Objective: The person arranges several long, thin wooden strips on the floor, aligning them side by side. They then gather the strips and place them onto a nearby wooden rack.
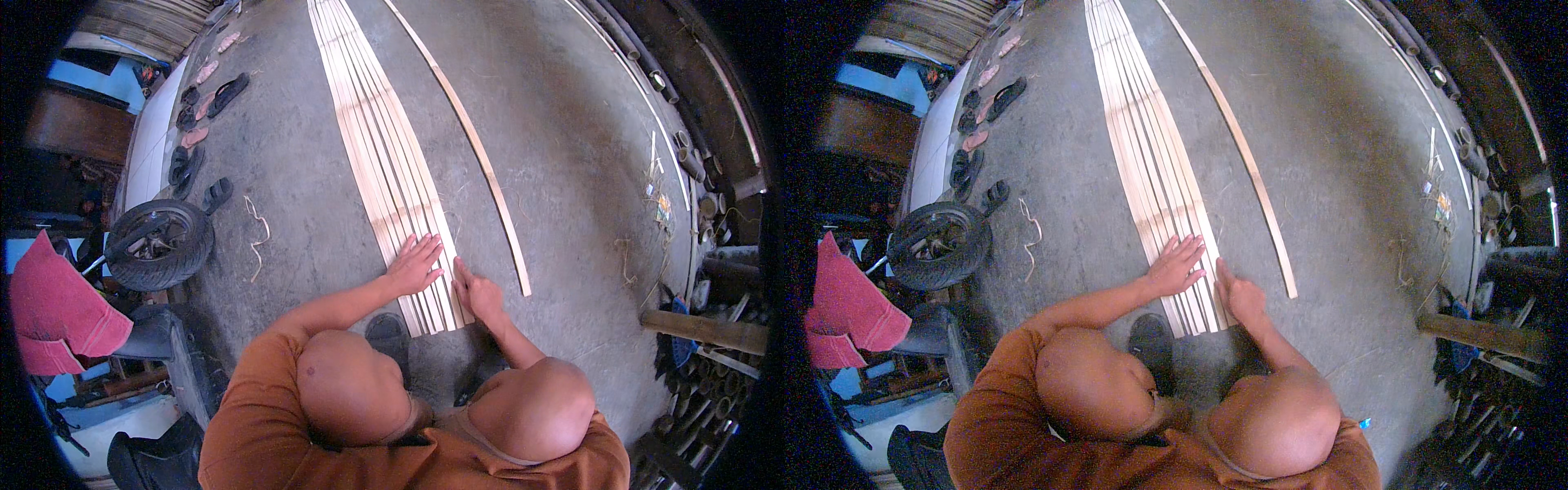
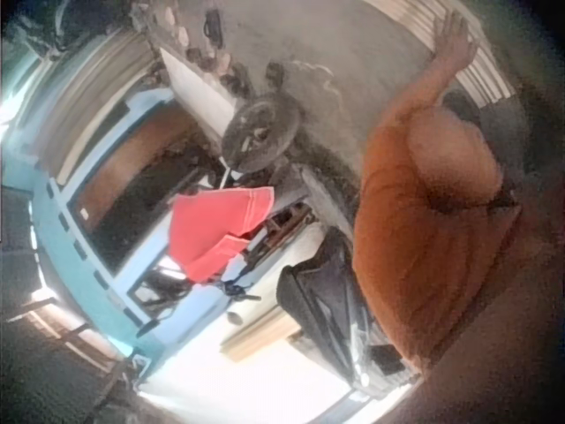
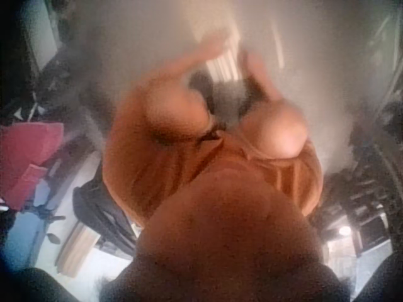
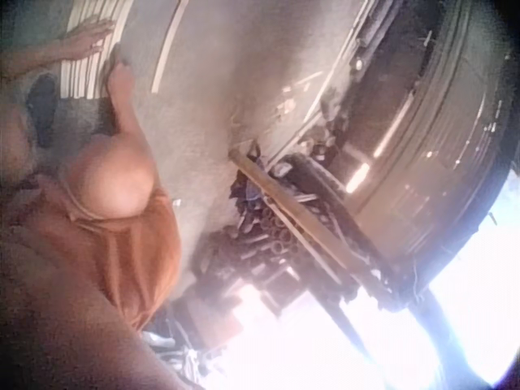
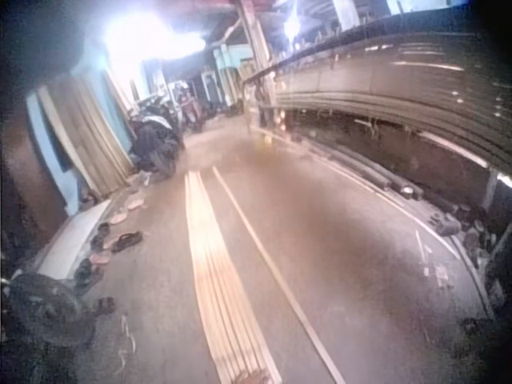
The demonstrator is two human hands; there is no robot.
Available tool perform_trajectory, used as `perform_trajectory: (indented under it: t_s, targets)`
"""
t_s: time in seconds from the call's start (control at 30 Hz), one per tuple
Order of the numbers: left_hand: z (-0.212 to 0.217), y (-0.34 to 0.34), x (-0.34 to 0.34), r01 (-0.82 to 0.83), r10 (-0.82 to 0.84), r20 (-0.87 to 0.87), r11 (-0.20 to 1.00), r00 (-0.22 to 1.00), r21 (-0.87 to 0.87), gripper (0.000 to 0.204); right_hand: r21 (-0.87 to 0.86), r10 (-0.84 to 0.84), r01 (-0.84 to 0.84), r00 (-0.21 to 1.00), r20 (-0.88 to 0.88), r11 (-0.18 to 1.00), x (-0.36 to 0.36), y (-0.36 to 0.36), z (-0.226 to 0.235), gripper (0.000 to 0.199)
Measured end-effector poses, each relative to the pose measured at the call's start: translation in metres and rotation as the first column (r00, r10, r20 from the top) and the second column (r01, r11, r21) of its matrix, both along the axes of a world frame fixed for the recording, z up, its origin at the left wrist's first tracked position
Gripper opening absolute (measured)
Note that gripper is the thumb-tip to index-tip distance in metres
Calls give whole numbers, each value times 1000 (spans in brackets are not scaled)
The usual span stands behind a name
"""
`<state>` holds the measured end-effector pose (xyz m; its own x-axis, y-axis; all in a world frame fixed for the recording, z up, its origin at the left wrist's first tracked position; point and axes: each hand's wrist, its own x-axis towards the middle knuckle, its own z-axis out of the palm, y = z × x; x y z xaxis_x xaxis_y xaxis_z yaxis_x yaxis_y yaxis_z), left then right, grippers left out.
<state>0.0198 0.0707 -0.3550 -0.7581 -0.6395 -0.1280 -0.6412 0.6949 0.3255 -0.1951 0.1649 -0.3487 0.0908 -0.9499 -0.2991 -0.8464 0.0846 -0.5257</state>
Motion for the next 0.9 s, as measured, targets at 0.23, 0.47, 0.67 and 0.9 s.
perform_trajectory:
  t_s: [0.23, 0.47, 0.67, 0.9]
  targets:
    - [-7, -1, 4, -2, 3, -22, 999, 1000, 40, 73, 5, -29, 29, 999, -15, 1000, 3, 1, -1, 59]
    - [6, -5, 3, -143, 143, 3, 988, 990, 57, 78, -254, -145, 180, 978, 151, 950, 11, 2, -10, 45]
    - [0, -7, 5, -115, 110, 126, 993, 986, 31, 70, -24, -248, 294, 847, 470, 956, 26, 10, 9, 40]
    - [-9, -8, 11, -208, 218, -127, 974, 968, 86, 66, -66, -174, 197, 950, 259, 978, 31, 5, -5, 36]
